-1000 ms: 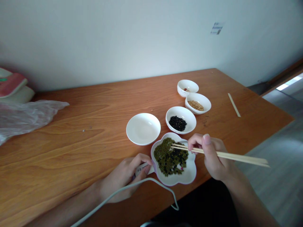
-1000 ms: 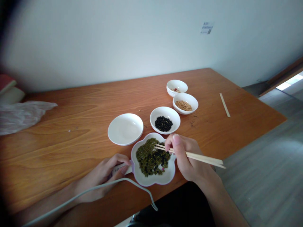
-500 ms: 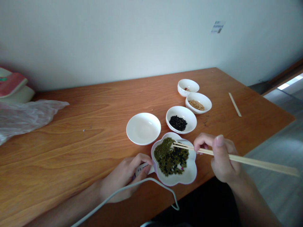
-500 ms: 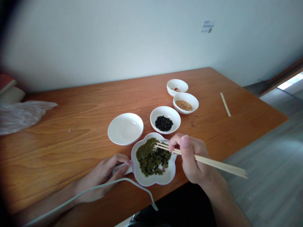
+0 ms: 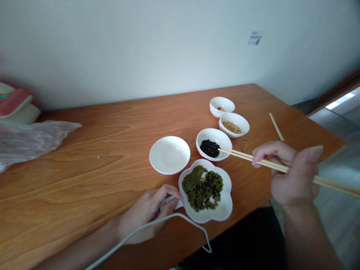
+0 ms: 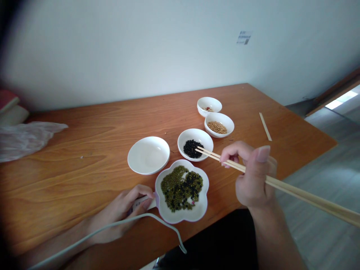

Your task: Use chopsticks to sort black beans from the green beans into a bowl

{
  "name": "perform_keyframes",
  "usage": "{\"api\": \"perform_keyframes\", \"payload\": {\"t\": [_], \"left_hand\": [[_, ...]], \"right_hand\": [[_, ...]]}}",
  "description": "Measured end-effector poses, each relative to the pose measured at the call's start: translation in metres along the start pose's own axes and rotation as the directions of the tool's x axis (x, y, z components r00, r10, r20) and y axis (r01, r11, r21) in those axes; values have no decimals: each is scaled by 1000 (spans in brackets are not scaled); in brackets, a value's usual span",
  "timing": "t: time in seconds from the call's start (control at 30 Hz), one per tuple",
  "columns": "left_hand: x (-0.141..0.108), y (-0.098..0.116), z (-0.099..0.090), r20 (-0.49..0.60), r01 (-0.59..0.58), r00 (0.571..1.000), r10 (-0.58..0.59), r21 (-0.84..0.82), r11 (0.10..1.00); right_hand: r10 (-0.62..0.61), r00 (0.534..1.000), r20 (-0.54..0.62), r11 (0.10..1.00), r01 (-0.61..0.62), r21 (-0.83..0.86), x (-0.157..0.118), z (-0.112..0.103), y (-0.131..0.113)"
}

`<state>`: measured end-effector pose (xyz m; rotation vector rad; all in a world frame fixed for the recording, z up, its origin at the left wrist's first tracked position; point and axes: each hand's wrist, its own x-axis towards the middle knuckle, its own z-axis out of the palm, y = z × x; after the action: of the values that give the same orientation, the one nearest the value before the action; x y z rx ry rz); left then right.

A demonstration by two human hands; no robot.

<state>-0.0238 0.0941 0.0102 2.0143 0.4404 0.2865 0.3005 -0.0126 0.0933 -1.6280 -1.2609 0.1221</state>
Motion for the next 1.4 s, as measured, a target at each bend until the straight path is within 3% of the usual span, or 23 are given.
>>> {"api": "perform_keyframes", "payload": {"t": [0.17, 0.33, 0.47, 0.57, 0.97, 1.4], "left_hand": [[-2, -2, 0, -6, -4, 1000, 4, 28, 1000], [-2, -2, 0, -8, -9, 1000, 9, 34, 999], [-1, -2, 0, -10, 2, 1000, -2, 15, 1000], [-1, -1, 0, -13, 7, 1000, -7, 5, 1000], [0, 0, 0, -25, -16, 1000, 16, 35, 999], [-1, -3, 1, -11, 5, 1000, -5, -7, 1000]], "right_hand": [[29, 999, -15, 999, -28, 41, -6, -4, 0], [15, 982, 187, 997, -27, 66, -19, -3, -6], [-7, 930, 367, 997, -21, 73, -31, 6, -6], [22, 899, 438, 995, -62, 77, -34, 12, -4], [67, 871, 487, 995, -93, 30, -31, 20, 2], [91, 878, 470, 992, -122, 35, -32, 22, 4]]}}
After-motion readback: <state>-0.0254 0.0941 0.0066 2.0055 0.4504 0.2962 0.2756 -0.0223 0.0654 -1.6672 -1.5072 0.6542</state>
